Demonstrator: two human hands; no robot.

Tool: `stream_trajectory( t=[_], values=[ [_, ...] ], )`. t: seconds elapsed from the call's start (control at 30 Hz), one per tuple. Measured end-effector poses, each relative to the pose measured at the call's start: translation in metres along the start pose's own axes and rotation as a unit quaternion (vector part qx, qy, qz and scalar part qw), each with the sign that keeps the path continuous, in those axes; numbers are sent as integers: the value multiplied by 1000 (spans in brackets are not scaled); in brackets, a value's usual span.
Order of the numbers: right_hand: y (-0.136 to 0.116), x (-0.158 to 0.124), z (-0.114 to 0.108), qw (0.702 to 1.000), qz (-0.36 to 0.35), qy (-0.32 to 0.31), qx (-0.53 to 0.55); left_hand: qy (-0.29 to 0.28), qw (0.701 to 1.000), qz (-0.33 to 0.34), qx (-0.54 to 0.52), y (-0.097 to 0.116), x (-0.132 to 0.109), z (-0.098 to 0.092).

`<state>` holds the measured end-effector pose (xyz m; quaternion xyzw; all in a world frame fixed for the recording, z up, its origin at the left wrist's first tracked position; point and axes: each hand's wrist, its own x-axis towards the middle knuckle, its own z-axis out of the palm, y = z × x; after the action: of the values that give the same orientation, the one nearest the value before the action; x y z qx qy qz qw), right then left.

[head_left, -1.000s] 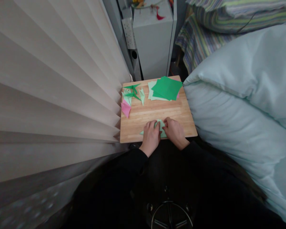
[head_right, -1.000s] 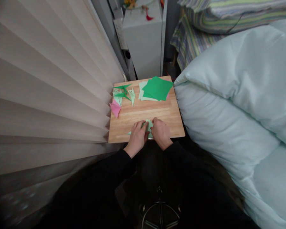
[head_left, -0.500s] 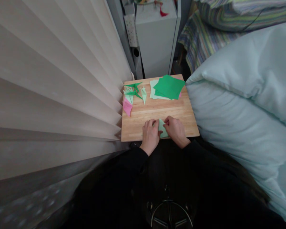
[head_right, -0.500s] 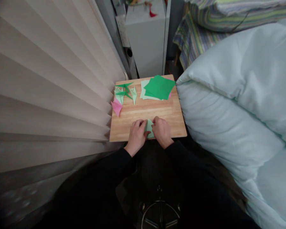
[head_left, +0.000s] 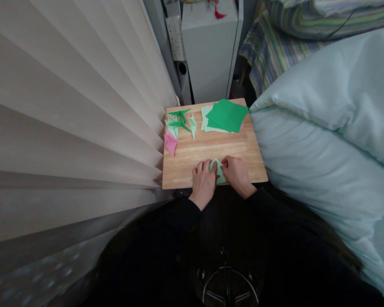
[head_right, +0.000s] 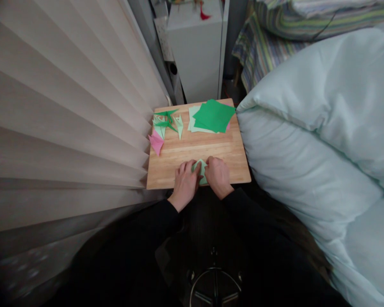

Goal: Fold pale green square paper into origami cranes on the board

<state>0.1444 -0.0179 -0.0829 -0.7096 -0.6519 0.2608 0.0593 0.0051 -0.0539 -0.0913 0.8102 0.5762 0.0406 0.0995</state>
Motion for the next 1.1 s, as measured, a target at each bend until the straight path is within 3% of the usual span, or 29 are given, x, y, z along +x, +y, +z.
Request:
stream_trajectory(
  t=[0.67,0.8,0.9,0.97,1.1],
  values=[
    [-2,0,-1,1000,-4,3,5,21,1000,15,15,-5,2,7],
    [1,3,-1,1000,11,-15,11,48,998,-1,44,-8,5,2],
    [10,7,-5,999,7,-32,4,30,999,0,34,-13,8,-2],
    [20,13,-12,999,-2,-31,-8,9,1000,27,6,-17,11,-3],
    [45,28,-27,999,-19,-5,-39,-13,986,151,-71,-25,15,2]
  ],
)
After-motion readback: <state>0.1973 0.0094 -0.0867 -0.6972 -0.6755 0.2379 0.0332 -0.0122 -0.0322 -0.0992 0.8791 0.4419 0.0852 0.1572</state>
